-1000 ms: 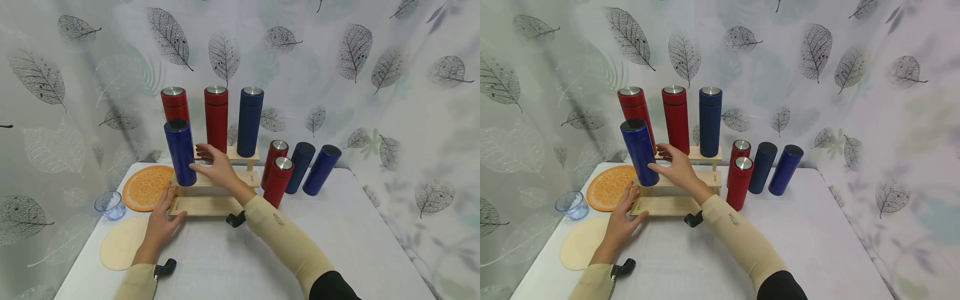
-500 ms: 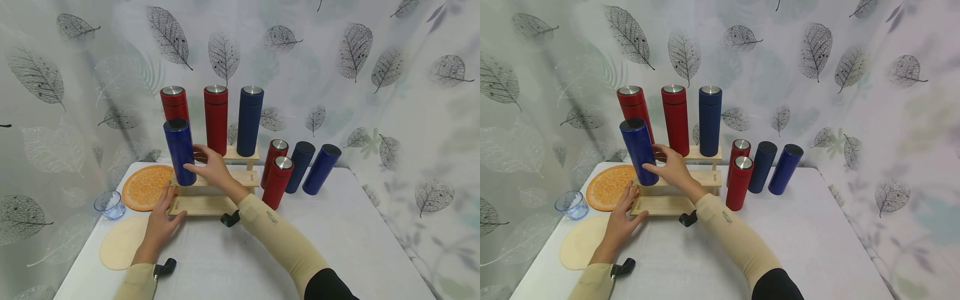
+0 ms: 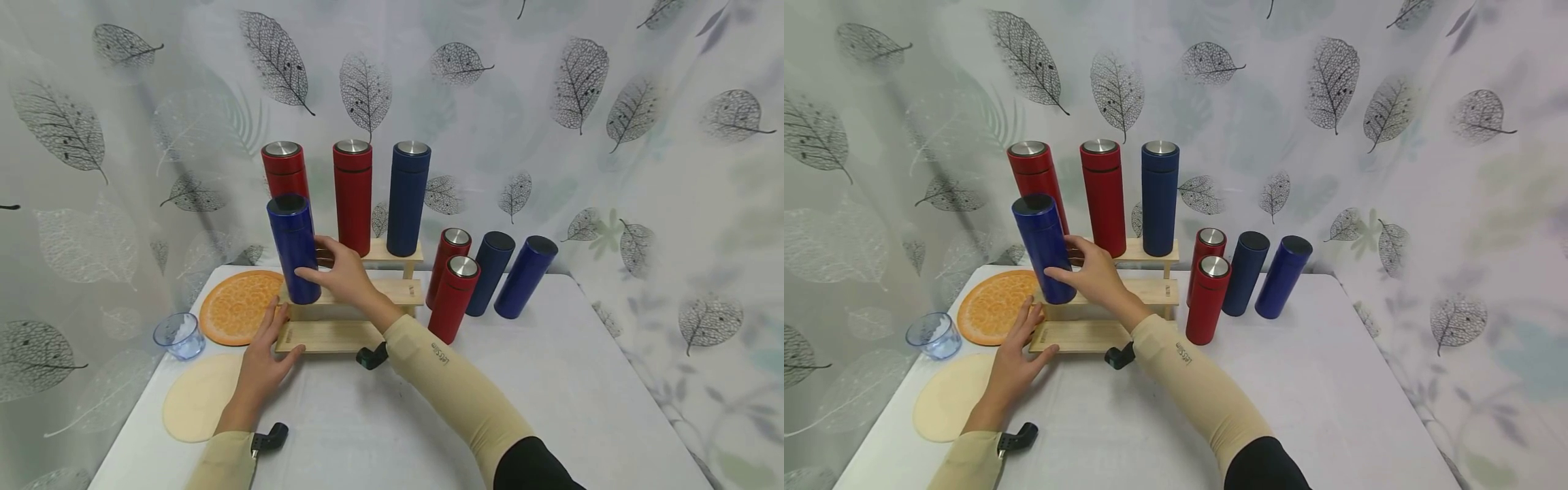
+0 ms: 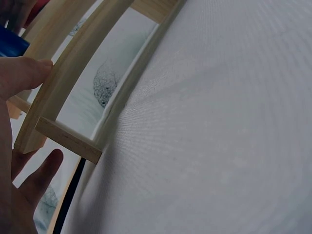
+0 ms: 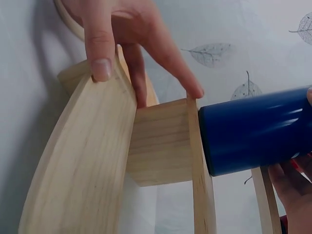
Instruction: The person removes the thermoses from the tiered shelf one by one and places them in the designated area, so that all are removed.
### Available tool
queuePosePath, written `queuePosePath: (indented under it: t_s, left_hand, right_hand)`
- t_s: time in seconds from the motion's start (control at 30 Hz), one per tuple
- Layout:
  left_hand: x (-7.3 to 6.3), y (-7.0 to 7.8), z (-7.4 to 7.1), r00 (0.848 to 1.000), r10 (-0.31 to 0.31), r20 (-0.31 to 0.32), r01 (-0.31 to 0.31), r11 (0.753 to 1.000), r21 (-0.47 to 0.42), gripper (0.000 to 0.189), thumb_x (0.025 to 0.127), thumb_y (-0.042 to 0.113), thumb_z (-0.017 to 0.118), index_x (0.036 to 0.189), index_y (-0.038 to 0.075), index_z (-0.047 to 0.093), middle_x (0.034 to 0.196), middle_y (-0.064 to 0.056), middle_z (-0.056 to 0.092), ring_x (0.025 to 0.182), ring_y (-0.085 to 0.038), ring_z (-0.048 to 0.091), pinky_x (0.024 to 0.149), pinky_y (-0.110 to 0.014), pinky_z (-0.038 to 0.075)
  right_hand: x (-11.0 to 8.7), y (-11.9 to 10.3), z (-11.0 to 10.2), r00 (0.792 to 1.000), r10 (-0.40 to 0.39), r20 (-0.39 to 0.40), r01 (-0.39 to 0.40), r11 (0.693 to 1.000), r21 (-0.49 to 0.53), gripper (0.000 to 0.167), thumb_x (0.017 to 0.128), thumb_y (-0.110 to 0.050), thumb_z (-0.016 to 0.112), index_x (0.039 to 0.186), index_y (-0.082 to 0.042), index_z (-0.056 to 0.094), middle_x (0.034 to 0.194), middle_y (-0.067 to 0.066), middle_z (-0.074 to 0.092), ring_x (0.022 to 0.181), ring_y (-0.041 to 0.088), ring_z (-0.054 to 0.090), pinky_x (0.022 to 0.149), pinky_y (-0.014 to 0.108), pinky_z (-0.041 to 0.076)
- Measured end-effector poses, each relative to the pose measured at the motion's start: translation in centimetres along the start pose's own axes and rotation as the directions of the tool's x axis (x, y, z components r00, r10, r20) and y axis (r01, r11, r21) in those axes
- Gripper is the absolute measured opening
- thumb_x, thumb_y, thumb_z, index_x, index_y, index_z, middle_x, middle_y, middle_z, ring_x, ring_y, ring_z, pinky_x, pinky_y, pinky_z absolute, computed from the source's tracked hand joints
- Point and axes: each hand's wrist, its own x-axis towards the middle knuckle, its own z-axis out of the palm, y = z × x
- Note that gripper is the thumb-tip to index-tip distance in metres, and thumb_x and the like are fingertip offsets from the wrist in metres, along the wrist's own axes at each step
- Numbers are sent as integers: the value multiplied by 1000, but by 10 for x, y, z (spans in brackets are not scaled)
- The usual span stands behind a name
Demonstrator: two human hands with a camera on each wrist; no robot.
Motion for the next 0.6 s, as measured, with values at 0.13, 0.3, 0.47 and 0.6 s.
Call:
queuePosePath:
  t_s: [0.13,0.3,0.47,0.6]
  left_hand:
    - [0,0,0,1000,-5,2,5,1000,-2,98,90,23,90,172,21,36,180,-2,22,156,-44,36,105,-65,52]
    - [0,1,0,1000,-8,2,8,1000,4,98,90,23,89,172,22,36,180,-1,21,156,-43,36,108,-66,50]
    - [0,0,0,1000,-15,4,15,1000,7,98,90,24,90,172,22,35,180,-1,21,157,-43,35,109,-67,48]
    - [0,0,0,1000,-20,2,20,1000,6,98,90,23,90,172,22,36,180,-1,21,157,-43,35,110,-67,47]
  right_hand:
    - [0,2,1,1000,-24,-17,25,1000,7,69,95,-28,88,155,-11,58,141,6,70,123,22,71,105,46,58]
    - [-2,3,1,998,-37,-41,38,999,20,69,94,-27,89,154,-11,60,140,5,71,121,20,72,103,45,58]
    - [-5,2,1,997,-53,-54,54,998,10,68,93,-27,89,153,-12,60,140,6,71,120,17,72,103,41,59]
    - [-8,4,-1,995,-70,-66,70,998,-2,68,94,-28,89,153,-11,61,140,7,71,121,19,73,104,46,58]
